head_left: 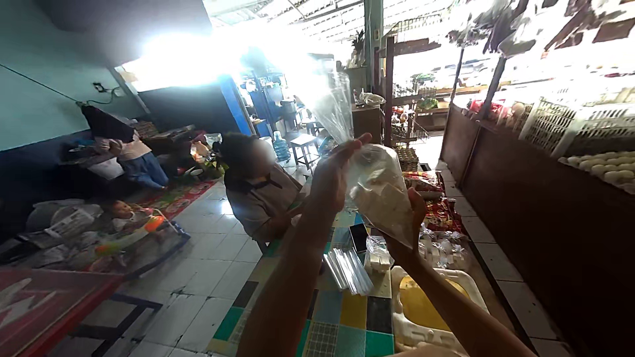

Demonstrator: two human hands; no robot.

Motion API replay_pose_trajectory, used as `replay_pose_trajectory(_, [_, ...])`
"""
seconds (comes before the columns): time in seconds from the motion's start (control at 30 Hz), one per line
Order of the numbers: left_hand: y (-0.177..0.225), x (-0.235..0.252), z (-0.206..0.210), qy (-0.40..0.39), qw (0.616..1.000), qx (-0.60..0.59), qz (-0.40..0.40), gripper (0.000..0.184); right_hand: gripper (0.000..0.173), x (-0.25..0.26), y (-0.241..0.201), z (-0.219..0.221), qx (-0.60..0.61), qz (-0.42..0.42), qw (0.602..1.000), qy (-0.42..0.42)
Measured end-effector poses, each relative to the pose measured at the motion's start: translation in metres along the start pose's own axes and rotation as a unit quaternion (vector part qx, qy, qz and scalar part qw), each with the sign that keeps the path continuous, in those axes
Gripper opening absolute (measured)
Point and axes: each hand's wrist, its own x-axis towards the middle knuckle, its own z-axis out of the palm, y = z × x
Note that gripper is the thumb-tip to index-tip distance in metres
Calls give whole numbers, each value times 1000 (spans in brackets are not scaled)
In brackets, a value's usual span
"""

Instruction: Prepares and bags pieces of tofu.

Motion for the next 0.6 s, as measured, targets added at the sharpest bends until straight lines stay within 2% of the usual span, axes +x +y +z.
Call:
replay_pose_trajectory(0.03, [1,-6,-3,-30,999,31,-15,28,86,-5,-9,-4,58,70,996,13])
replay_pose_trajectory(0.1, [2,-15,-16,-103,989,109,5,33,71,-4,-20,-13,179,197,964,3])
replay_pose_trajectory(0.17, [-4,-18,-27,-154,977,136,46,28,46,2,-35,-23,278,338,897,-64])
replay_pose_trajectory(0.2, [-8,-18,-32,-169,974,139,51,21,35,2,-37,-31,322,409,845,-122])
replay_pose_trajectory(0.23, [-11,-18,-37,-181,969,161,42,21,31,7,-36,-39,336,460,793,-217])
replay_pose_trajectory(0.27, [-13,-19,-43,-201,959,198,27,28,31,13,-33,-46,311,474,760,-317])
replay_pose_trajectory(0.3, [-15,-21,-49,-209,954,212,26,29,27,22,-38,-49,215,462,776,-371])
replay_pose_trajectory(0.33, [-16,-25,-51,-201,956,210,38,23,26,29,-50,-48,75,411,830,-369])
replay_pose_trajectory(0.37, [-15,-30,-50,-201,964,169,49,16,26,34,-53,-48,-50,305,888,-340])
replay_pose_trajectory(0.4, [-11,-33,-48,-229,965,110,64,16,29,37,-49,-50,-145,143,933,-295])
replay_pose_trajectory(0.43, [-9,-36,-47,-264,960,60,68,21,28,42,-44,-56,-209,-51,943,-252])
replay_pose_trajectory(0.47, [-8,-38,-46,-299,952,20,54,24,22,52,-45,-60,-255,-233,912,-221])
replay_pose_trajectory(0.5, [-8,-41,-45,-330,944,-12,27,25,23,65,-53,-63,-295,-378,852,-210])
replay_pose_trajectory(0.53, [-9,-45,-40,-350,936,-30,-6,26,30,77,-67,-62,-314,-488,787,-208])
replay_pose_trajectory(0.6, [-11,-58,-24,-349,935,-18,-68,27,41,101,-94,-49,-305,-631,684,-204])
